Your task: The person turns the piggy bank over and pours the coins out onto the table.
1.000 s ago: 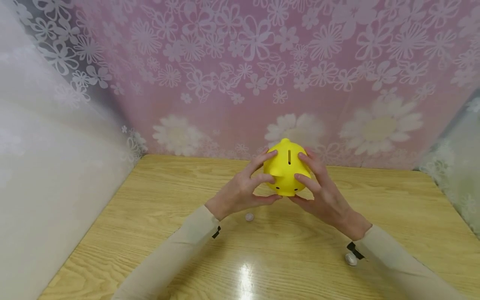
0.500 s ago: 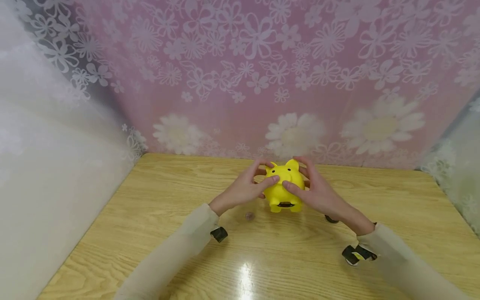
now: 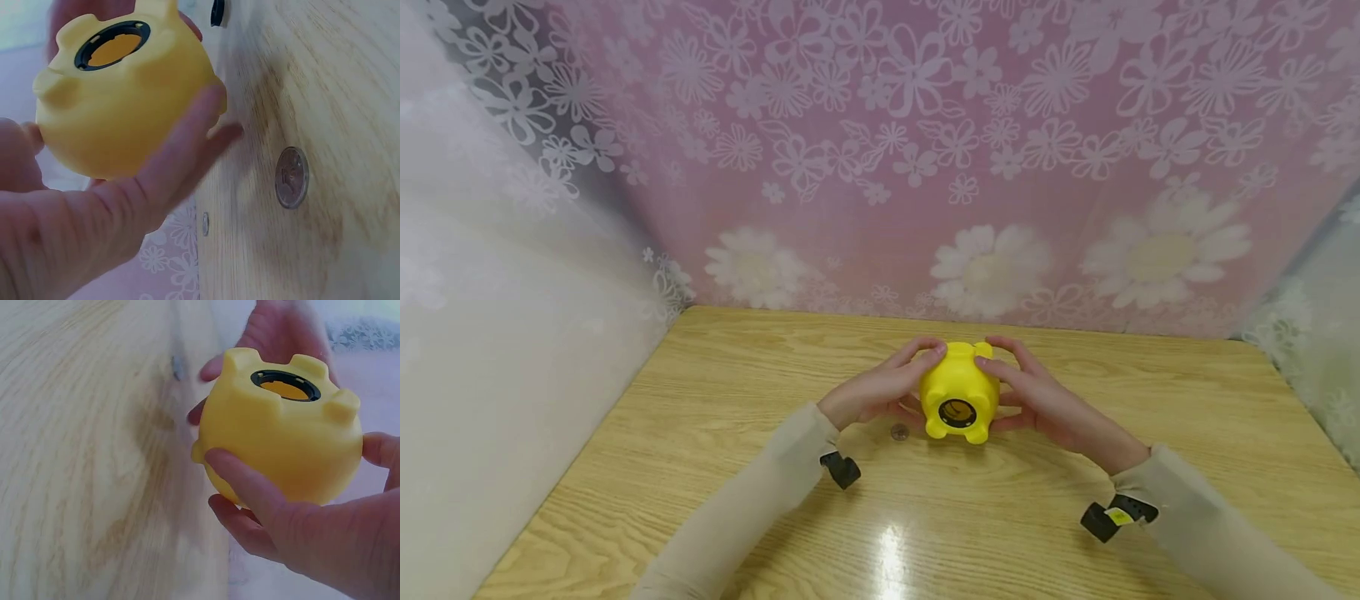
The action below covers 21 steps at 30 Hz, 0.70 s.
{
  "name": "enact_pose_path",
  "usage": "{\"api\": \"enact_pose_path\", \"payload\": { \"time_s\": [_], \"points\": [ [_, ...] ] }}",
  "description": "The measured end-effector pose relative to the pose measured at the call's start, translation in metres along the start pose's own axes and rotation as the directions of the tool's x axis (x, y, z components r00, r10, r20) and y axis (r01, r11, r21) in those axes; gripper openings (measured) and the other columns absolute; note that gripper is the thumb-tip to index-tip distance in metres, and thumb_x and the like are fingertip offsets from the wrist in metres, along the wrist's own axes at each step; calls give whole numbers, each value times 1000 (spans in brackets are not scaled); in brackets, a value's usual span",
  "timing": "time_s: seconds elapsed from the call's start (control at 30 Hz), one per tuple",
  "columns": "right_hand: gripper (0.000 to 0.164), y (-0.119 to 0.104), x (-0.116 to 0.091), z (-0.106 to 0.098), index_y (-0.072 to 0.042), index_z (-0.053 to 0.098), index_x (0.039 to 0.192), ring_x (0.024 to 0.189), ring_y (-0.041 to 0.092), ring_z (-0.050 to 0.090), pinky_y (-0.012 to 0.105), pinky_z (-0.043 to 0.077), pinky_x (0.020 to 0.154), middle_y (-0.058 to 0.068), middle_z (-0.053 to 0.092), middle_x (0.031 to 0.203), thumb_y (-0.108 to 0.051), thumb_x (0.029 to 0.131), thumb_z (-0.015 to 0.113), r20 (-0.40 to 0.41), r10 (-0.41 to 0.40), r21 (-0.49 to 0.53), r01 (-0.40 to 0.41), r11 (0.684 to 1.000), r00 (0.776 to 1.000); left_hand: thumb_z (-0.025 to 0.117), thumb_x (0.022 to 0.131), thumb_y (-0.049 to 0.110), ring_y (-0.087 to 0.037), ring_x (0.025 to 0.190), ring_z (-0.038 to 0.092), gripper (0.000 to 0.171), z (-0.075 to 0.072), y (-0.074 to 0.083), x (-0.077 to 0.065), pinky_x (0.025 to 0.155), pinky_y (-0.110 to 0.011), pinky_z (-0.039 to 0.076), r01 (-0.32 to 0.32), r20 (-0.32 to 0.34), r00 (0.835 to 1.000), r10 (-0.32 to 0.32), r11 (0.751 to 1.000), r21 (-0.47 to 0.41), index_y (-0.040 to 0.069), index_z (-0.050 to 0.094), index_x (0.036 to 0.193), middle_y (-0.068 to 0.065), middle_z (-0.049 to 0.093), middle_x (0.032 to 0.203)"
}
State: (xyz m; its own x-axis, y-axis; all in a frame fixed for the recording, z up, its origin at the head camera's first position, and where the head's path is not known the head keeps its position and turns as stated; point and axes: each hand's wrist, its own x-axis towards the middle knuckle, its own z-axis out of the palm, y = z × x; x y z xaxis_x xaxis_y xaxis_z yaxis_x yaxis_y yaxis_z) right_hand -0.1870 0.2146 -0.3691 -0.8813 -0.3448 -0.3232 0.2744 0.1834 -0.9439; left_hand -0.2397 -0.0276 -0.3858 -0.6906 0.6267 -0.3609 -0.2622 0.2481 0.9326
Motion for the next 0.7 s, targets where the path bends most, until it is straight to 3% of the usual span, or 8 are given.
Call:
{"api": "enact_pose_path", "payload": {
  "time_s": [0.23, 0.33, 0.4, 0.47, 0.5, 0.63, 0.67, 0.7],
  "points": [
    [74, -2, -2, -2, -31, -1, 162, 129, 47, 60, 51, 58, 97, 28, 31, 156, -46, 108, 47, 24, -28, 7, 28, 1000, 999, 48, 105, 55, -37, 107, 72, 53, 0, 4, 1, 93, -61, 57, -14, 35, 999, 16, 998, -63, 37, 29, 151, -16, 49, 145],
    [78, -6, -1, -3, -30, -2, 163, 136, 49, 52, 53, 55, 103, 27, 29, 159, -41, 107, 50, -3, -106, -58, 106, 993, 994, 51, 106, 47, -37, 112, 69, 48, 0, 6, 2, 91, -61, 58, -161, 10, 987, 161, 987, -2, 38, 31, 149, -15, 47, 147],
    [78, -7, 0, -5, -24, 5, 163, 138, 45, 49, 49, 55, 104, 25, 30, 159, -28, 105, 56, -19, -251, -140, 246, 959, 968, 58, 105, 37, -34, 120, 65, 48, 0, 7, 2, 90, -52, 61, -329, -4, 943, 332, 937, 119, 36, 34, 147, -12, 43, 152],
    [81, -5, 0, -7, -17, 16, 162, 143, 34, 46, 36, 53, 106, 24, 31, 161, -13, 98, 66, -9, -457, -281, 436, 855, 889, 66, 100, 25, -33, 132, 57, 54, 0, 7, 1, 95, -43, 60, -535, 35, 835, 550, 795, 286, 30, 37, 145, -10, 35, 160],
    [83, -4, 1, -8, -12, 23, 160, 144, 29, 45, 30, 53, 106, 24, 32, 161, -7, 92, 71, 14, -575, -362, 540, 760, 818, 71, 96, 21, -34, 137, 52, 57, -1, 8, 1, 99, -40, 58, -632, 77, 748, 660, 671, 388, 27, 38, 143, -12, 31, 163],
    [80, -1, 6, -13, 7, 40, 148, 150, 22, 39, 17, 44, 110, 32, 30, 160, -13, 82, 80, 185, -889, -543, 798, 264, 420, 80, 83, 20, -41, 149, 37, 65, -4, 11, 1, 114, -37, 48, -751, 318, 327, 890, 41, 659, 19, 37, 132, -28, 22, 162],
    [78, -1, 7, -14, 11, 41, 144, 151, 24, 38, 18, 44, 112, 35, 30, 159, -19, 83, 79, 224, -917, -557, 816, 158, 331, 81, 80, 23, -44, 148, 37, 68, -5, 12, 1, 115, -39, 46, -723, 368, 239, 899, -88, 685, 19, 36, 131, -32, 24, 158],
    [77, -2, 8, -14, 14, 43, 141, 151, 27, 38, 20, 43, 114, 37, 31, 157, -25, 85, 77, 254, -931, -556, 827, 81, 262, 82, 79, 26, -45, 148, 36, 69, -6, 12, 2, 117, -40, 45, -685, 402, 179, 898, -180, 706, 20, 36, 129, -33, 25, 156]
  ]
}}
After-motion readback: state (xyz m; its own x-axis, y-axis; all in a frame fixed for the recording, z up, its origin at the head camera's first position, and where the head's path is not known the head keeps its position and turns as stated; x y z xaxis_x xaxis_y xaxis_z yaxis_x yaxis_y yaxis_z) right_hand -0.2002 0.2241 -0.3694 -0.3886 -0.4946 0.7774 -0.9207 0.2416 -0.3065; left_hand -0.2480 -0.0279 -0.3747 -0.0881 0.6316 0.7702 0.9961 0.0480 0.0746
